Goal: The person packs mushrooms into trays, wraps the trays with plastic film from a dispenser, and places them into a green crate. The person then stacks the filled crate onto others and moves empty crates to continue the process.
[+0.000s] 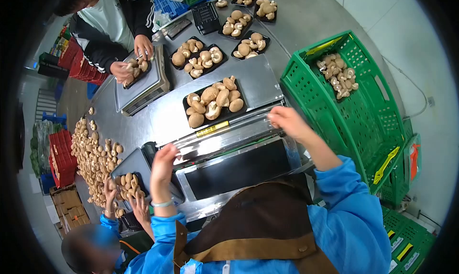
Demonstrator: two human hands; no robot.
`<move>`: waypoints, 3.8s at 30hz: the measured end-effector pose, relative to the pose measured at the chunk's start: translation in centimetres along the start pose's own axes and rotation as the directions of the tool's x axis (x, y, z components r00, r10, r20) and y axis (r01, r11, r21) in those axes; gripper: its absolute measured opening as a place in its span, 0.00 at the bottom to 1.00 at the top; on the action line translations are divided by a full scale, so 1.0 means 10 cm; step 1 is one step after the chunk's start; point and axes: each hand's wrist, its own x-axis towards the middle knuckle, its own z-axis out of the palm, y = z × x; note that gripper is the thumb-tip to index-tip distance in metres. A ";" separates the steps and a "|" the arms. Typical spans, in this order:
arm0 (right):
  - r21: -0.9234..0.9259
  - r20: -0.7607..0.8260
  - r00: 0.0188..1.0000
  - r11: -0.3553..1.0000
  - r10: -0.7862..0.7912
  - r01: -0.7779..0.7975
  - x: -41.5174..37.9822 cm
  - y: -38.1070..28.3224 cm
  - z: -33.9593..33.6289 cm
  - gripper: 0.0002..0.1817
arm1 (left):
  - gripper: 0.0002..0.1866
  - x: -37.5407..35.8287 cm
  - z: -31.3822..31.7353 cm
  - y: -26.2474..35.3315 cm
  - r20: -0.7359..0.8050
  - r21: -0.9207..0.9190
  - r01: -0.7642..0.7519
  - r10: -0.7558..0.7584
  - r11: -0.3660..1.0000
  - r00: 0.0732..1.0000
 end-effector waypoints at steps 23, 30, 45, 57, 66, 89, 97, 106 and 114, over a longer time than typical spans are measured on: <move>-0.428 0.381 0.899 0.903 0.216 -0.035 1.40 -0.59 0.27 0.28 | 0.19 1.40 0.22 -0.03 0.095 0.422 0.149 -0.207 0.895 0.974; -0.377 0.085 0.963 0.887 -0.255 0.268 0.69 -0.48 0.47 0.32 | 0.21 0.74 0.65 -0.03 -0.006 0.678 -0.304 0.418 0.669 0.908; -0.456 -0.024 0.991 0.881 0.132 -0.128 -0.66 0.11 0.94 0.34 | 0.21 -0.32 0.74 -1.21 -0.147 0.720 0.034 0.104 0.694 0.984; 0.649 -0.441 0.844 0.758 0.305 0.065 -1.20 0.38 0.96 0.09 | 0.08 -0.69 0.62 -1.45 -0.361 0.020 -0.171 0.167 0.985 0.917; 0.062 -0.883 0.459 0.994 0.099 -0.095 -1.85 1.77 1.08 0.07 | 0.07 -0.14 1.01 -1.69 0.230 0.933 -0.340 0.528 0.120 0.818; -0.181 0.175 0.958 0.950 -0.225 0.256 -2.21 -1.13 0.17 0.36 | 0.07 -0.81 1.96 -1.09 0.742 0.206 0.267 -0.328 0.941 0.585; 0.568 -0.605 0.796 0.697 -0.005 0.437 -1.65 -0.11 -1.25 0.16 | 0.07 -0.19 2.93 -0.94 0.602 0.216 0.236 -0.320 0.947 0.732; 0.572 -0.820 0.227 0.741 0.526 0.353 -0.95 2.62 -3.09 0.31 | 0.05 0.29 2.89 -0.50 0.429 0.116 0.232 -0.259 0.966 0.865; -0.264 -0.963 0.207 0.776 -0.175 -0.573 -0.82 2.68 -3.16 0.21 | 0.06 0.28 2.38 -0.52 0.259 0.069 0.208 -0.219 0.976 0.941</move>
